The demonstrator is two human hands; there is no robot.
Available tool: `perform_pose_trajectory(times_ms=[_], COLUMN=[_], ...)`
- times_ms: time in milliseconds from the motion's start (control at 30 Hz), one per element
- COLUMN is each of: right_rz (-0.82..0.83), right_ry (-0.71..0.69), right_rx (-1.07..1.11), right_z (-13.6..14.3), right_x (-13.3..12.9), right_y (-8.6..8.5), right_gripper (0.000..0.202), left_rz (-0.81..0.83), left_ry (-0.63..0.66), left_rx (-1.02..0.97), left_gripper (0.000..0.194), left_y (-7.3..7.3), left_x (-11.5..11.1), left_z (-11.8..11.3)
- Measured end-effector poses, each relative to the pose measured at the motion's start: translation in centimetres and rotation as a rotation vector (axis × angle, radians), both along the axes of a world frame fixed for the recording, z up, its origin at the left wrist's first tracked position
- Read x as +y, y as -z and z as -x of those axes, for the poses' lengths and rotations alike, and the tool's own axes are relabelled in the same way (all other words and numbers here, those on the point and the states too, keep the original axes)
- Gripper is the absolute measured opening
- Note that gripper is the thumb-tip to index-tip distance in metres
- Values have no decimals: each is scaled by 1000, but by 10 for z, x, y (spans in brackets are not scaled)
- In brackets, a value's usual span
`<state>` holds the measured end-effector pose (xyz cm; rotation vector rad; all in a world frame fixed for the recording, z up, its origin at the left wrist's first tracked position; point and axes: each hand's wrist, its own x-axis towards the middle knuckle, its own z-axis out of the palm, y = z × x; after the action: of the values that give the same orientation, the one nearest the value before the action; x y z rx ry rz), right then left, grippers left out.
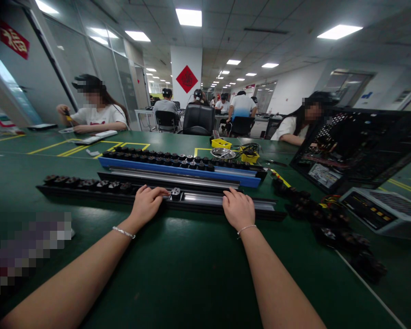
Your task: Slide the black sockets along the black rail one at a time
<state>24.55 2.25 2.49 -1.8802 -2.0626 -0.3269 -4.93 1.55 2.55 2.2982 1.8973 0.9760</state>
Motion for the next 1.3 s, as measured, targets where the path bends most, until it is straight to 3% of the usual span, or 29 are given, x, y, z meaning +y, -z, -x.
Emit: perform_pose_trajectory(times_ms=[400,700,1300], right_rz=[-3,-7,0], right_ry=[4,4,8], right_rx=[-10,-5,-1], right_z=[1,0,1], right_x=[-1,0,-1], right_y=[-1,1,0], right_gripper=[43,42,43], left_rz=[-4,14,-27], left_ry=[11,-14,22], left_rx=[2,112,93], left_gripper=[30,35,30], left_y=[2,4,5], left_x=[0,2,0], left_z=[0,0,-3])
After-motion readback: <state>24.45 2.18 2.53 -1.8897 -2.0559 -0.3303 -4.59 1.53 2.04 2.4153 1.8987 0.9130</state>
